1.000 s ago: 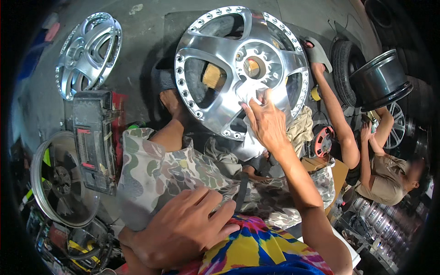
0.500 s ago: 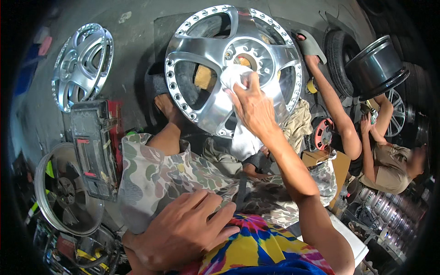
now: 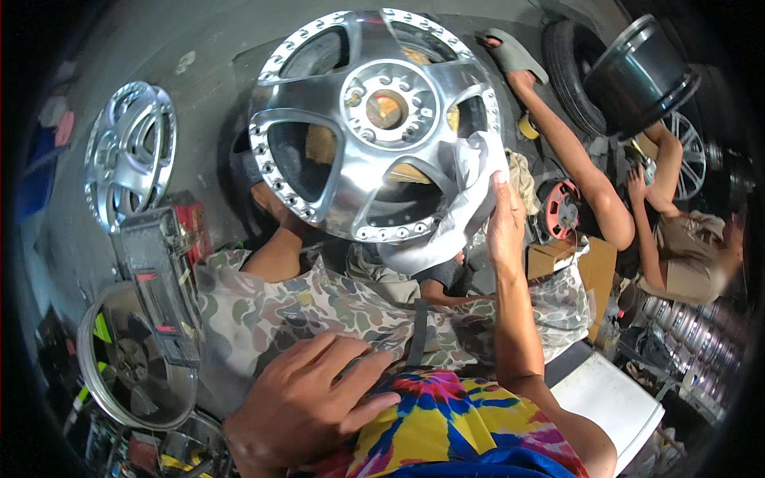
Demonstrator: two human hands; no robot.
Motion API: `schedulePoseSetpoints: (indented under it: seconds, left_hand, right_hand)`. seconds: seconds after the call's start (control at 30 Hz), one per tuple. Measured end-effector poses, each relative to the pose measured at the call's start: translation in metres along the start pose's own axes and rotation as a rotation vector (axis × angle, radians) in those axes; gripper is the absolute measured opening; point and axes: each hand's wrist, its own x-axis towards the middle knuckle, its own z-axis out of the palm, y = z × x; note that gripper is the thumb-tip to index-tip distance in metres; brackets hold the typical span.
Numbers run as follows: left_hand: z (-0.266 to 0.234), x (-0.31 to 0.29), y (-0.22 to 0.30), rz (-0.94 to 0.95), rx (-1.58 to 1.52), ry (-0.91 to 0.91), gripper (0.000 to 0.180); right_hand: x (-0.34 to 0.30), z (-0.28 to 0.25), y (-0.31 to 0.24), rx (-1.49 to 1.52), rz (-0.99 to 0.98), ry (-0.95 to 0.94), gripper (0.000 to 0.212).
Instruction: The person sits on the floor and wipes a silver wheel rim with a white cloth. They apply liquid from a green bottle onto the cloth and continue wiping the rim surface, including the spokes and center hub, while another person works on a different rim nearby.
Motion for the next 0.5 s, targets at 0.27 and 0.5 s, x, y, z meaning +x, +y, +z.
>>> schedulePoseSetpoints:
  seconds: [0.27, 0.5]
  left_hand:
    - [-0.005, 0.014, 0.018, -0.089, -0.012, -0.034, 0.047]
    - [-0.007, 0.017, 0.017, -0.101, -0.037, -0.065, 0.05]
  right_hand:
    - [0.001, -0.028, 0.0, 0.574, 0.187, 0.1, 0.049]
    - [0.0, -0.028, -0.006, 0.519, 0.145, 0.056, 0.053]
